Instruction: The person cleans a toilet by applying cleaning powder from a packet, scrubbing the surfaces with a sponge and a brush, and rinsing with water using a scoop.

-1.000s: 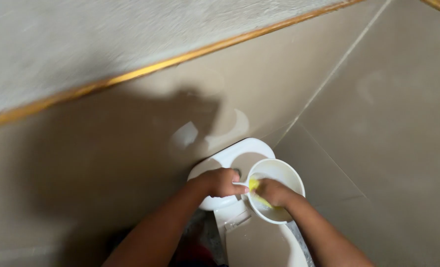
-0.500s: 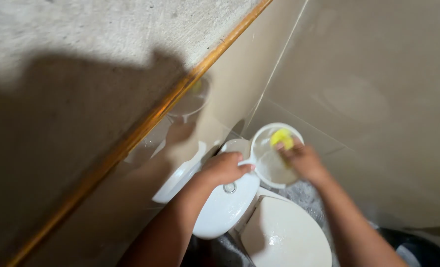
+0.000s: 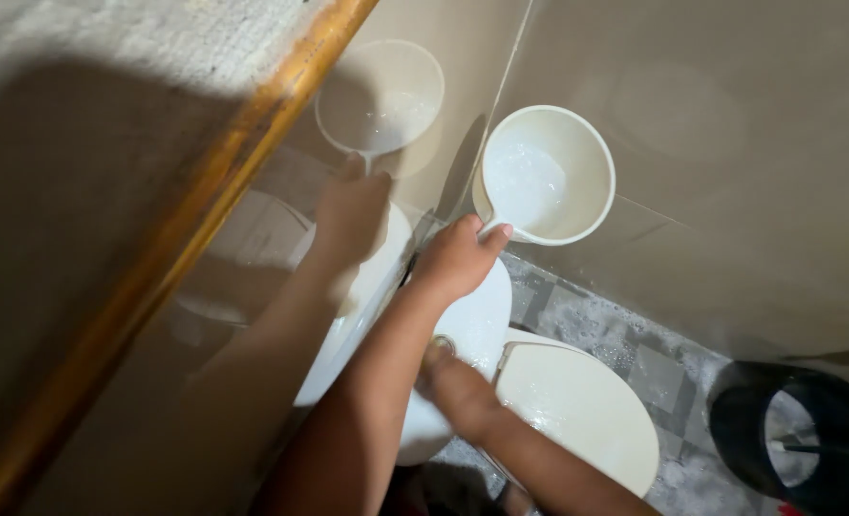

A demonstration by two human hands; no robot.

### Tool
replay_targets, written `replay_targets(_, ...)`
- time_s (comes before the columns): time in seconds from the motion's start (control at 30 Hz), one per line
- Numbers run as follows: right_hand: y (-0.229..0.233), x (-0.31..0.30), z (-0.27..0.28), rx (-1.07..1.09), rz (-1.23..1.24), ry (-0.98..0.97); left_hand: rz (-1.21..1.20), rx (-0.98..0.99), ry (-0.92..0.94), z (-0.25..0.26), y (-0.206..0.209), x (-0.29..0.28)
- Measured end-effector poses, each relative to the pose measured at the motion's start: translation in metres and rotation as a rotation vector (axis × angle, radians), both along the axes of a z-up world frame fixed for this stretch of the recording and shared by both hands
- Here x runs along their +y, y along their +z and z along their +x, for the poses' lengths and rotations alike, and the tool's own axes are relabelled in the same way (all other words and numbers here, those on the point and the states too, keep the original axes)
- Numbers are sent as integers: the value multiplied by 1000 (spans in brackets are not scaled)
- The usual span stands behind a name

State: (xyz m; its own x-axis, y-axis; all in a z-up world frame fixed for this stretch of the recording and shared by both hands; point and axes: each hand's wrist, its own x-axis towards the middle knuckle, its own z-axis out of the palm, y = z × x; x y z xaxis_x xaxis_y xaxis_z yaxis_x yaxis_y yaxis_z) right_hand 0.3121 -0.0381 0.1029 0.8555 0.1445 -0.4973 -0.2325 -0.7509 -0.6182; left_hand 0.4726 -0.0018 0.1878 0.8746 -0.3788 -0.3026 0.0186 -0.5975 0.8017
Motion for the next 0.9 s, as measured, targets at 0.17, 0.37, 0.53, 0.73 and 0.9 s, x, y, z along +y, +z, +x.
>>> replay_targets(0.17, -9, -14, 35, -281, 40, 176, -12, -45, -42, 4, 5, 1)
replay_targets(0.37, -14, -12, -8, -178, -19, 278, 5, -14, -113, -10, 9, 6)
replay_targets(0.53, -27, -75, 4, 156, 259, -305, 21, -30, -135, -12, 7, 17)
replay_targets(0.73, -6, -32, -5, -261, 23, 145, -21, -43, -82, -11, 13, 12)
replay_targets(0.9, 16, -76, 27, 97, -242, -68, -20, -14, -75, -13, 23, 17)
